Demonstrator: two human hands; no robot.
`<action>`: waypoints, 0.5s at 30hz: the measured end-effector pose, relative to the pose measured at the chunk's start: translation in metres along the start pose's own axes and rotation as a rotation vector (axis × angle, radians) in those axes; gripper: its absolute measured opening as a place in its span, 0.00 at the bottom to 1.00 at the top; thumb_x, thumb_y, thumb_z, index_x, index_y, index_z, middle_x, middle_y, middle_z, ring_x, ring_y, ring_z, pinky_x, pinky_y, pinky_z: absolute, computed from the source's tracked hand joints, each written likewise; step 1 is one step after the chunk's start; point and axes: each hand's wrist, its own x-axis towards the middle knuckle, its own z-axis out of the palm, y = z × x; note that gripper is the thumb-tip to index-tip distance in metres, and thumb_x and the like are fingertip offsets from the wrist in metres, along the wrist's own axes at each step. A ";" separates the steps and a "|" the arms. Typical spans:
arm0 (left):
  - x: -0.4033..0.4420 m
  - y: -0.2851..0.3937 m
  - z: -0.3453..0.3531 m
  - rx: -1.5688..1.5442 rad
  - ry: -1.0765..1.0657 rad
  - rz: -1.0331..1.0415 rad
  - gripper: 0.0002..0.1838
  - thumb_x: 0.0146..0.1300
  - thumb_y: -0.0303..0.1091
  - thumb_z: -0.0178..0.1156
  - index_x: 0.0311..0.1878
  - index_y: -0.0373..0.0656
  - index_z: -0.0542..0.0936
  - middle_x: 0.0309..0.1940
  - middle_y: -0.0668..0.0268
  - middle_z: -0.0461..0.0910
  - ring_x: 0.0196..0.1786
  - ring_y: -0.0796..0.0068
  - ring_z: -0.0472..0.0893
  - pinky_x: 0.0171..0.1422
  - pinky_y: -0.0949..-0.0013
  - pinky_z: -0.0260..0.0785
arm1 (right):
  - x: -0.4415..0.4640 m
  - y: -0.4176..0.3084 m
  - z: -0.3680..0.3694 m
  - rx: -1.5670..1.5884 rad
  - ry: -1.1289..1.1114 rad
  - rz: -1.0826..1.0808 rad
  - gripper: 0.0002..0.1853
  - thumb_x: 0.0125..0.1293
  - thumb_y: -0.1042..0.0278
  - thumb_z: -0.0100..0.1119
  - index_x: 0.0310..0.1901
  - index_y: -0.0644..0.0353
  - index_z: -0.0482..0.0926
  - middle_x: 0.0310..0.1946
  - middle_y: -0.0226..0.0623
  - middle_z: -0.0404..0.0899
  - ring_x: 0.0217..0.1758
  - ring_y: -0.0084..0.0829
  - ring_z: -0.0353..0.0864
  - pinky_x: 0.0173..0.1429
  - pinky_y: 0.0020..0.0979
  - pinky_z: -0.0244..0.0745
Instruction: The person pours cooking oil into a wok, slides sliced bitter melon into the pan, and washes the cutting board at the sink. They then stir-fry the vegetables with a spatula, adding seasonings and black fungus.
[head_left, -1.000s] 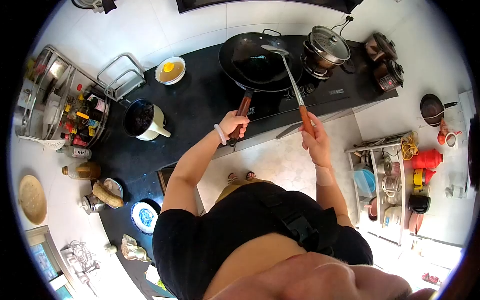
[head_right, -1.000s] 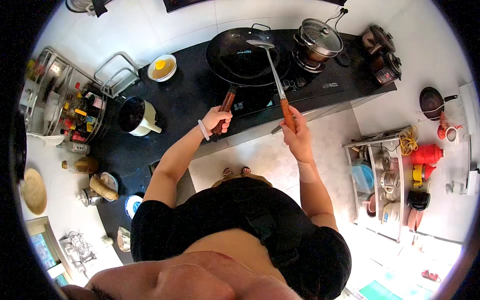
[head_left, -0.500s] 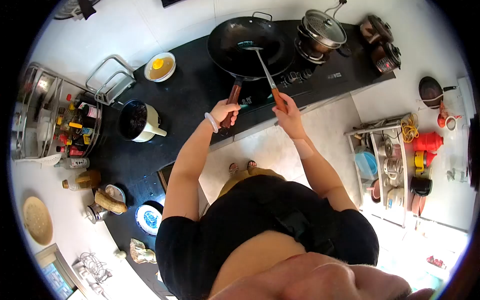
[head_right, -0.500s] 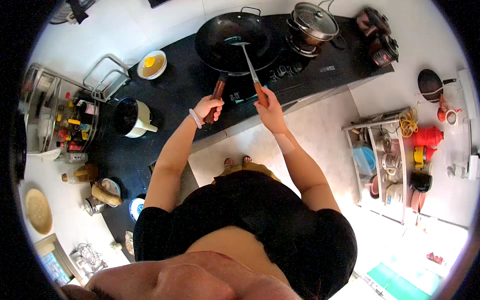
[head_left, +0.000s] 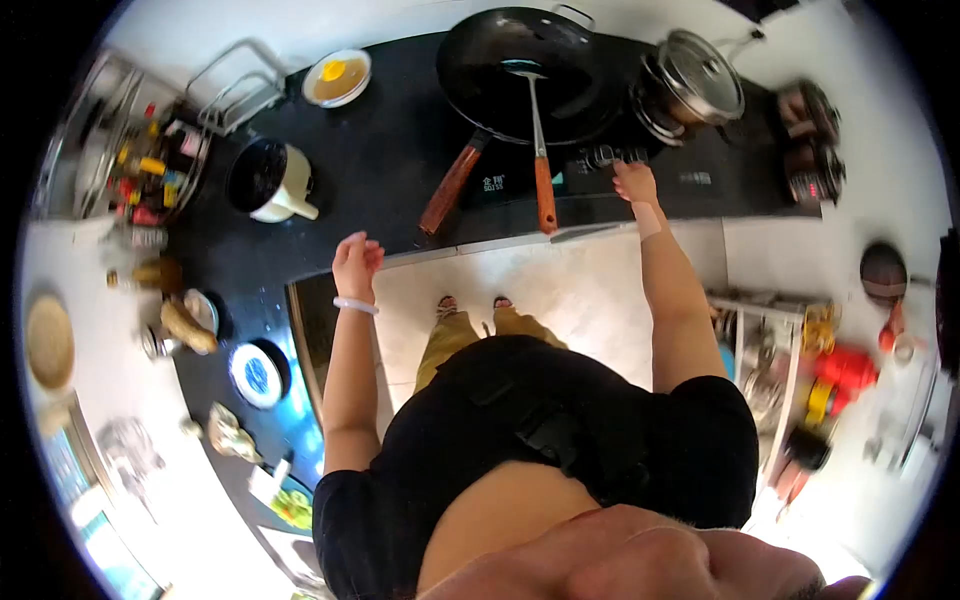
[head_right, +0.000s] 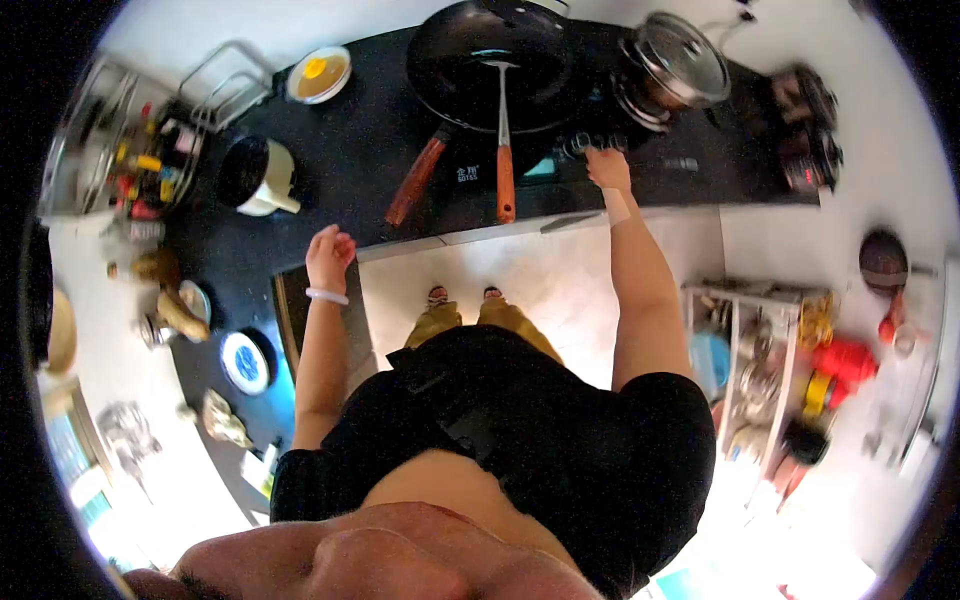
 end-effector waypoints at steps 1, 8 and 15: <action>-0.012 -0.017 -0.012 -0.019 0.036 -0.012 0.07 0.60 0.35 0.55 0.38 0.43 0.74 0.26 0.65 0.76 0.27 0.75 0.77 0.29 0.75 0.70 | 0.029 -0.002 0.001 -0.264 -0.025 -0.013 0.34 0.56 0.37 0.45 0.40 0.67 0.77 0.38 0.48 0.79 0.43 0.46 0.78 0.45 0.43 0.72; -0.044 -0.118 -0.008 -0.253 0.377 -0.158 0.08 0.61 0.33 0.51 0.42 0.42 0.74 0.28 0.65 0.76 0.31 0.73 0.77 0.34 0.71 0.72 | 0.174 -0.019 0.025 -0.205 -0.306 -0.152 0.26 0.61 0.46 0.46 0.49 0.62 0.73 0.31 0.39 0.70 0.32 0.33 0.69 0.34 0.34 0.65; -0.020 -0.144 0.066 -0.382 0.591 -0.214 0.06 0.60 0.33 0.53 0.38 0.43 0.72 0.27 0.65 0.76 0.27 0.73 0.78 0.30 0.72 0.72 | 0.274 -0.022 0.031 0.414 -0.349 0.697 0.29 0.61 0.34 0.38 0.18 0.52 0.70 0.12 0.25 0.70 0.12 0.20 0.65 0.14 0.19 0.62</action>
